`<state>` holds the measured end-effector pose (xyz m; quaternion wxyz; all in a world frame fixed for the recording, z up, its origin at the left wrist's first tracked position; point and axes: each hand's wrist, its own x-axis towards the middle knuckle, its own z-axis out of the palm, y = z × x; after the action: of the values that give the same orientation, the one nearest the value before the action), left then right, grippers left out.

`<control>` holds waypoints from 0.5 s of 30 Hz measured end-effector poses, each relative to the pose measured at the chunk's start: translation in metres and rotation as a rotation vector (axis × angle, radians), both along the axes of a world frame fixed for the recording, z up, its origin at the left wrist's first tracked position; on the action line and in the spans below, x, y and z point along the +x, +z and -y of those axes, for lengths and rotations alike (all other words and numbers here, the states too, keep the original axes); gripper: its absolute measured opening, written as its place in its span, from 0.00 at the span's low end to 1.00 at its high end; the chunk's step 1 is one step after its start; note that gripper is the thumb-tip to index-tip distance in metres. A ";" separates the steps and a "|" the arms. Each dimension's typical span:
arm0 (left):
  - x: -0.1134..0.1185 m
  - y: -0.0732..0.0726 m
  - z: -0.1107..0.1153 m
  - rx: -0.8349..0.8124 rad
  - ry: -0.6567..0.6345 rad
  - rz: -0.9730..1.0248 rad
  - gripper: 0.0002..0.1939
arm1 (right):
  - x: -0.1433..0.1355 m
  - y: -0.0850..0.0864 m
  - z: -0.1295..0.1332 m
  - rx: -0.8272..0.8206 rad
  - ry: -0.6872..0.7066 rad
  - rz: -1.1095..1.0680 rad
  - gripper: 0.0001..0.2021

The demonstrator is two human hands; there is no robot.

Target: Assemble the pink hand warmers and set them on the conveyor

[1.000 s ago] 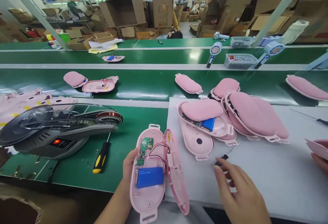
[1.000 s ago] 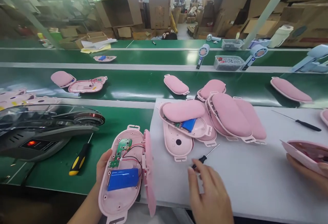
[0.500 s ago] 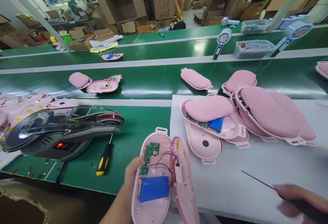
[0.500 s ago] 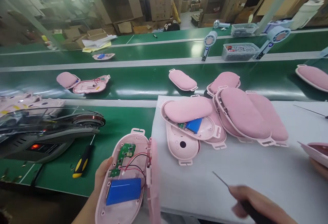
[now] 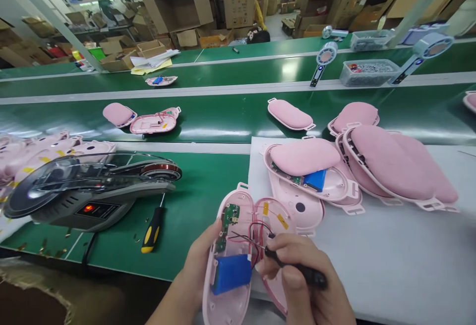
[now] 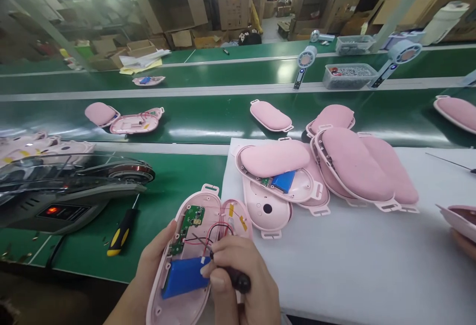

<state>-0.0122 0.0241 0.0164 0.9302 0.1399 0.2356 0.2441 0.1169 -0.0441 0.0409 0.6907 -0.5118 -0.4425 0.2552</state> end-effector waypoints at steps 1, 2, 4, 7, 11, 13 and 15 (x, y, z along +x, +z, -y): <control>0.000 0.002 -0.001 -0.010 -0.004 0.003 0.30 | -0.002 -0.001 -0.001 -0.023 -0.019 -0.006 0.07; 0.001 0.004 -0.001 -0.021 -0.003 0.006 0.29 | -0.002 -0.002 -0.001 -0.032 -0.025 -0.006 0.07; 0.002 0.008 -0.003 -0.041 0.024 0.006 0.27 | 0.002 -0.005 -0.002 -0.029 0.002 0.013 0.06; 0.005 0.012 -0.006 -0.057 0.076 0.010 0.23 | 0.008 -0.006 -0.002 -0.037 0.078 0.062 0.06; 0.010 0.013 -0.009 -0.079 0.050 0.042 0.22 | 0.007 -0.004 -0.002 -0.093 0.071 0.035 0.06; 0.011 0.013 -0.009 -0.095 0.042 0.049 0.23 | 0.005 -0.003 -0.002 -0.108 0.078 0.022 0.06; 0.011 0.012 -0.009 -0.110 0.042 0.037 0.24 | 0.003 -0.002 -0.002 -0.126 0.076 0.024 0.06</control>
<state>-0.0014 0.0327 0.0281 0.9354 0.0791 0.2341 0.2529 0.1201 -0.0421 0.0394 0.6418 -0.5400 -0.4528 0.3023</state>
